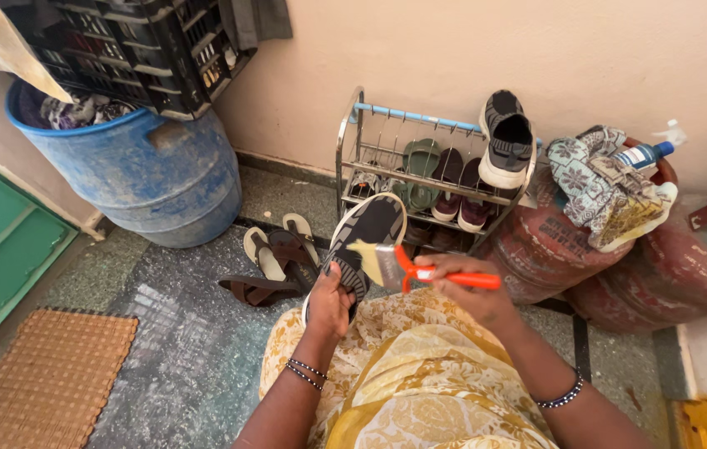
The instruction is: The person scrubs a black and white sneaker with an orange brush, then places it on a shoe rack. They pick up a brown sandal and scrub it with the same brush.
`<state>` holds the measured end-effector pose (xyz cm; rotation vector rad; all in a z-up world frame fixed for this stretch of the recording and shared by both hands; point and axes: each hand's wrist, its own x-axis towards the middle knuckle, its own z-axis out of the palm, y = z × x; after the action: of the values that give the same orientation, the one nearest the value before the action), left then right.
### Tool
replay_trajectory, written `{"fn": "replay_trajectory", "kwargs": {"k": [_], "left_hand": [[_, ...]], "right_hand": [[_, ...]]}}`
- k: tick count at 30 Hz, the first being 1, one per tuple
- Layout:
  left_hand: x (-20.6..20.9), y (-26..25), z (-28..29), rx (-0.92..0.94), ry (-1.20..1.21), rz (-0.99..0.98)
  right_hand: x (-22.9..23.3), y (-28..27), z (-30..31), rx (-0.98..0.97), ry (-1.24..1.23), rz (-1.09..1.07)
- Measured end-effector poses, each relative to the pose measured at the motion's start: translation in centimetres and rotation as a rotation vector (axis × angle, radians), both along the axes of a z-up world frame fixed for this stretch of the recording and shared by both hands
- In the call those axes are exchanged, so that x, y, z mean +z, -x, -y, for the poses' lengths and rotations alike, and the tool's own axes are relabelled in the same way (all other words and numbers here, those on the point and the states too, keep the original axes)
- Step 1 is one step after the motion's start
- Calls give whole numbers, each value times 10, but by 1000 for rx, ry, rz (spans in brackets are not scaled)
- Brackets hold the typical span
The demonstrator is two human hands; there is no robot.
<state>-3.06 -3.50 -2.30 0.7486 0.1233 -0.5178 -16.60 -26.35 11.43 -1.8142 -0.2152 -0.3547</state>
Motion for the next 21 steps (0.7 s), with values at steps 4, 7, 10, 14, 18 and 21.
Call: {"fn": "replay_trajectory", "kwargs": {"k": [4, 7, 10, 14, 18, 21], "left_hand": [[11, 0, -2, 13, -25, -18], [15, 1, 0, 1, -10, -3], [10, 2, 0, 9, 2, -17], [2, -5, -1, 39, 108, 12], [1, -7, -4, -10, 92, -33], [1, -7, -5, -89, 84, 35]], "right_hand": [[4, -6, -1, -309, 163, 238], [4, -1, -8, -427, 204, 293], [-2, 4, 0, -178, 38, 180], [-7, 4, 28, 300, -256, -192], [-6, -2, 32, 438, -224, -140], [7, -7, 16, -45, 33, 60]]}}
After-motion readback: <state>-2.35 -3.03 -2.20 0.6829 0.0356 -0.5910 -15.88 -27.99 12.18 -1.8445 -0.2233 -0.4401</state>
